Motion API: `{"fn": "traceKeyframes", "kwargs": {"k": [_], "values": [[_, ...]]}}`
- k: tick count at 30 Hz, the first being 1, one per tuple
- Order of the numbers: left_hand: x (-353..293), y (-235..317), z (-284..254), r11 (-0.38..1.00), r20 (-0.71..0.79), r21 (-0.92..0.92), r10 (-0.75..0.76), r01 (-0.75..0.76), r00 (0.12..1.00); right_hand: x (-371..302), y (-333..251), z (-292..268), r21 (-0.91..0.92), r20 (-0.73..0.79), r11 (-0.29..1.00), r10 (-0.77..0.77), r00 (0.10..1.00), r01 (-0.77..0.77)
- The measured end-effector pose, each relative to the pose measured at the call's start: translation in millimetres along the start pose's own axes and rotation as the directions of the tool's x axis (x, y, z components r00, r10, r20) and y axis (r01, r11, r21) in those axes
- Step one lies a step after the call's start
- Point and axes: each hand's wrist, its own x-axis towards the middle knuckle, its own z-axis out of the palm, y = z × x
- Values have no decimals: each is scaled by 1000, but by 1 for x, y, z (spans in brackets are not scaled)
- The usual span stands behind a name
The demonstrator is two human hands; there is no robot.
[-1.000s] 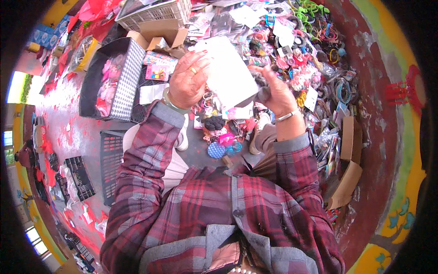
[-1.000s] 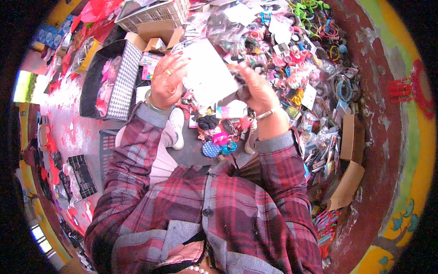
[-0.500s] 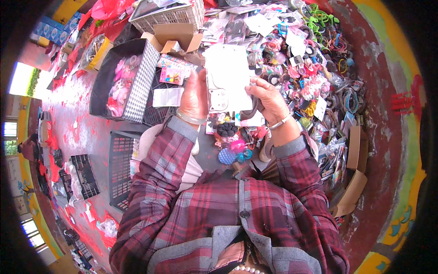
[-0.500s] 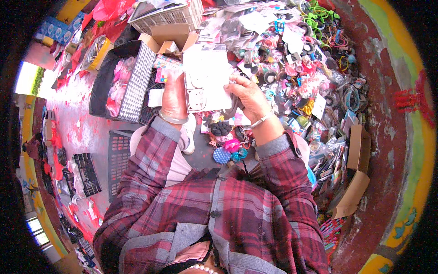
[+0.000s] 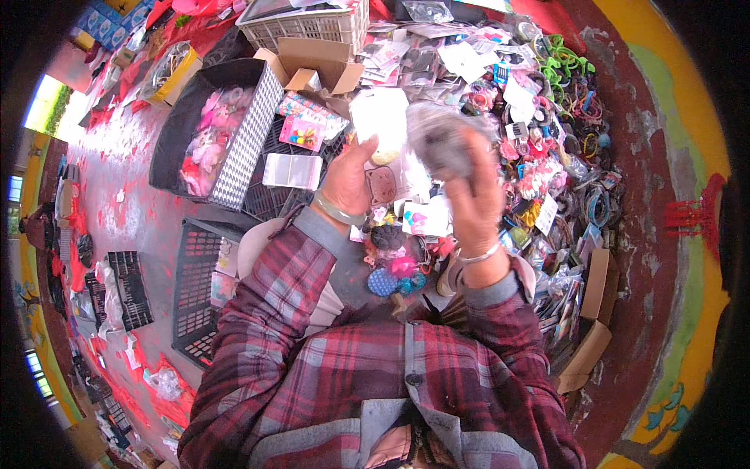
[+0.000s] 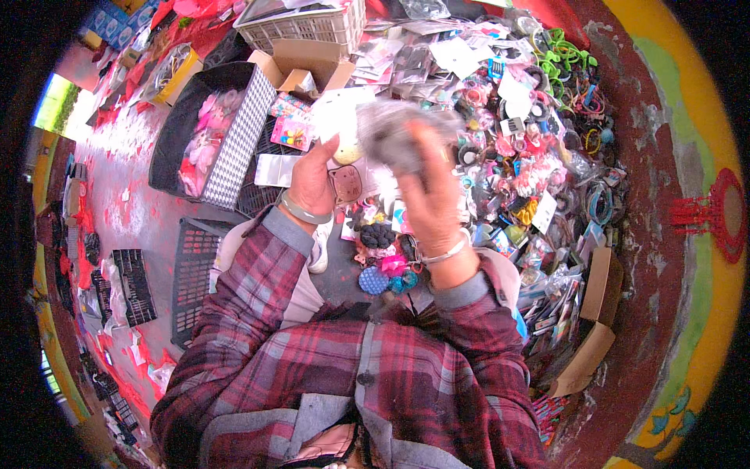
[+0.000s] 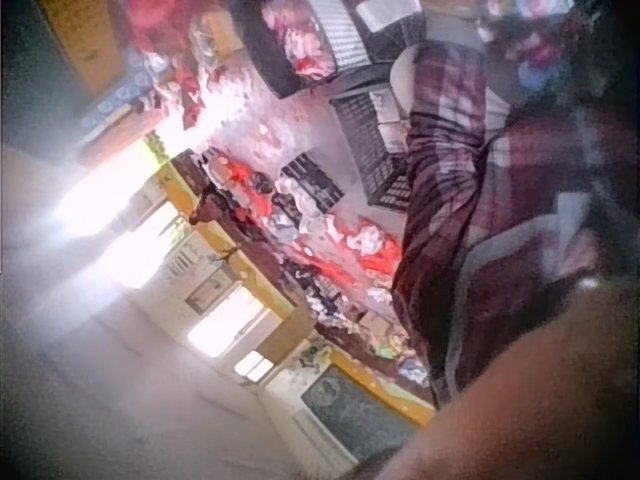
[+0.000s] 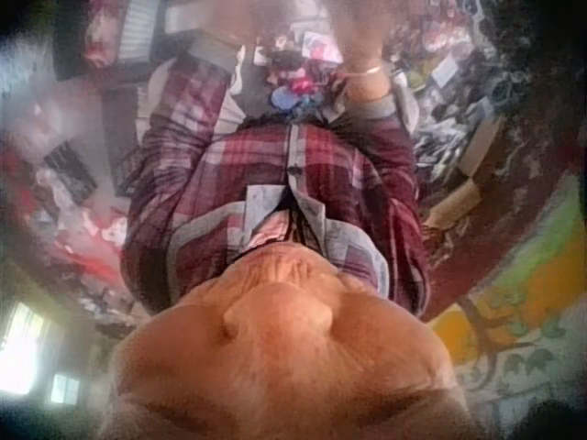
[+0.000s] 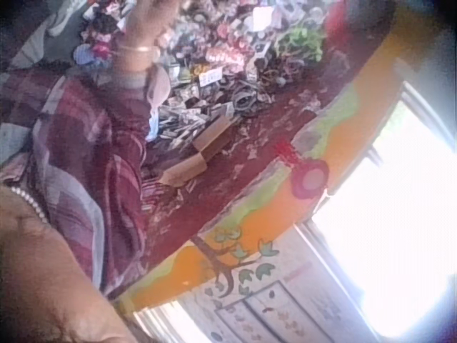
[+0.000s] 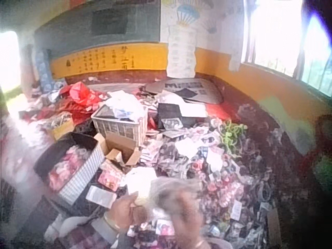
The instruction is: The person sits on the floor and sorts through various small items, including hair accessories and packaged goods. They pick up items, examine them, and place them into a black plastic crate.
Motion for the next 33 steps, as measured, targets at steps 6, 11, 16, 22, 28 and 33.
{"fn": "traceKeyframes", "kwargs": {"k": [6, 11, 16, 22, 28, 33], "values": [[-6, -13, 0, 967, 157, -241, -47, 84, 987, -15, 10, 38, -359, 408, 926, 47, 912, 113], [-11, -22, 4, 980, 237, -105, -138, 167, 961, -9, 18, 33, -382, 307, 919, 30, 951, 95], [-19, -31, 1, 974, 480, 36, -213, 223, 851, 0, 34, 23, -338, 76, 941, 32, 997, -5], [-17, -41, -2, 930, 409, 356, -246, 94, 879, 8, 44, 8, -301, -77, 888, 340, 937, -347], [-15, -31, -11, 935, 335, 276, -311, 223, 889, 17, 74, -28, 391, -234, 797, 569, 788, -460], [-13, -23, -4, 941, 229, 161, -329, 298, 916, 7, 24, -14, 47, -277, 986, 166, 946, -160]]}}
